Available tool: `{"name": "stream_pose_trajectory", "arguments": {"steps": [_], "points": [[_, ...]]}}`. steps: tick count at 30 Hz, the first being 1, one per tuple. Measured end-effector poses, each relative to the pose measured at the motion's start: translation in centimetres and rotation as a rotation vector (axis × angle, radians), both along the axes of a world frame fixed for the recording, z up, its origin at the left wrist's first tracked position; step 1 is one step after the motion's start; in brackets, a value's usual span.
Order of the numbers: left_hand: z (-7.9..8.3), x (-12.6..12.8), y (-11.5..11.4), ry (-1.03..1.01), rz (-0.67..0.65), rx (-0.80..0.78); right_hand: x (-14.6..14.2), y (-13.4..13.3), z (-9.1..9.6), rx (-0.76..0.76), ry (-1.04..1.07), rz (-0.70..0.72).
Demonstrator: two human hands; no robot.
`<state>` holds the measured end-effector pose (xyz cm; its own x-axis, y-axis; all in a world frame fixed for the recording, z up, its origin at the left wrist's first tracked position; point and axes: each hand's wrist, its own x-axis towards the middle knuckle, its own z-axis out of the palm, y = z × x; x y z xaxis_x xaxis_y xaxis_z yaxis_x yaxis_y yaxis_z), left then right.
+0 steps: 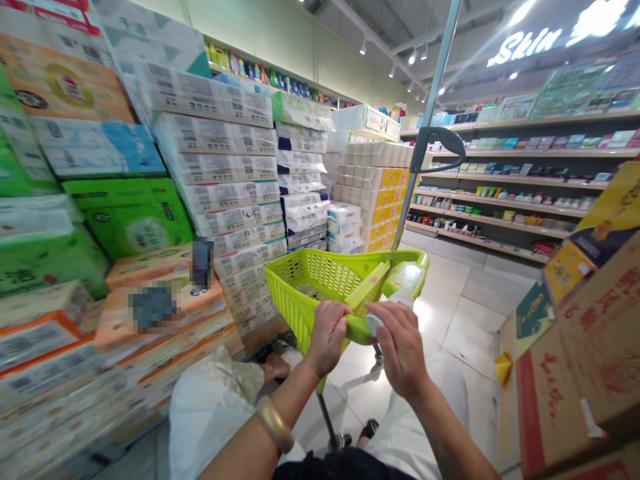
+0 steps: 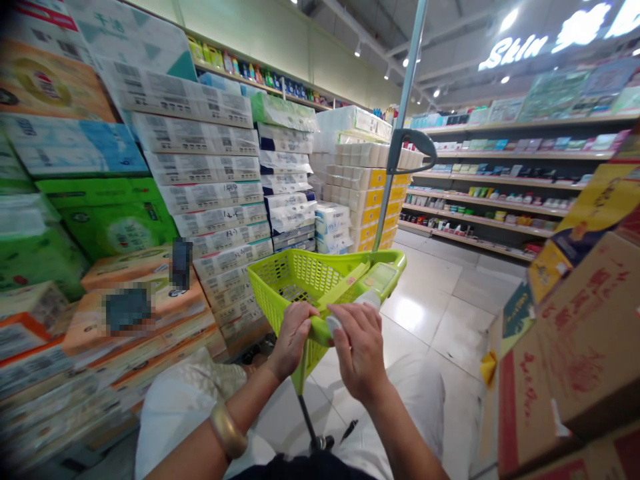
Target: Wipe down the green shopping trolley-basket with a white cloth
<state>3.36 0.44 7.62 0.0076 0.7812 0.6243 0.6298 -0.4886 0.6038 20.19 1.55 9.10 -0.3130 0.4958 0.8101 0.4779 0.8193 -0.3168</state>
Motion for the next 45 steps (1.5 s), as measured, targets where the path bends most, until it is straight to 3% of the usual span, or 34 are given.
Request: {"name": "stream_pose_trajectory", "arguments": {"steps": [4,9,14,18,22,25,31,39,45], "points": [[-0.1,-0.2,0.0,-0.008,-0.003,-0.004,-1.9,-2.5,0.0,0.088,-0.079,0.003],[0.2,-0.2,0.0,0.014,-0.01,-0.01,-1.3,-1.4,0.0,0.148,-0.064,0.025],[0.4,0.1,0.0,-0.002,-0.007,-0.01,1.0,1.3,0.1,0.022,0.096,0.072],[0.4,0.3,0.0,-0.016,0.006,0.0,0.4,1.2,0.0,-0.047,0.249,-0.004],[0.4,0.0,-0.2,0.001,0.012,-0.014,-1.5,-1.1,-0.4,0.036,0.156,-0.036],[0.5,-0.3,-0.4,0.008,0.0,-0.035,-1.5,-1.8,-0.3,0.079,0.027,0.016],[0.9,-0.6,-0.9,-0.02,-0.007,-0.063,1.5,0.9,1.0,0.044,-0.073,0.165],[1.3,-1.2,-2.0,-0.049,-0.021,-0.092,4.0,4.3,2.0,-0.064,-0.088,0.14],[1.5,-2.6,-2.4,-0.084,-0.07,-0.114,5.5,7.4,2.2,-0.165,-0.039,0.012]]}}
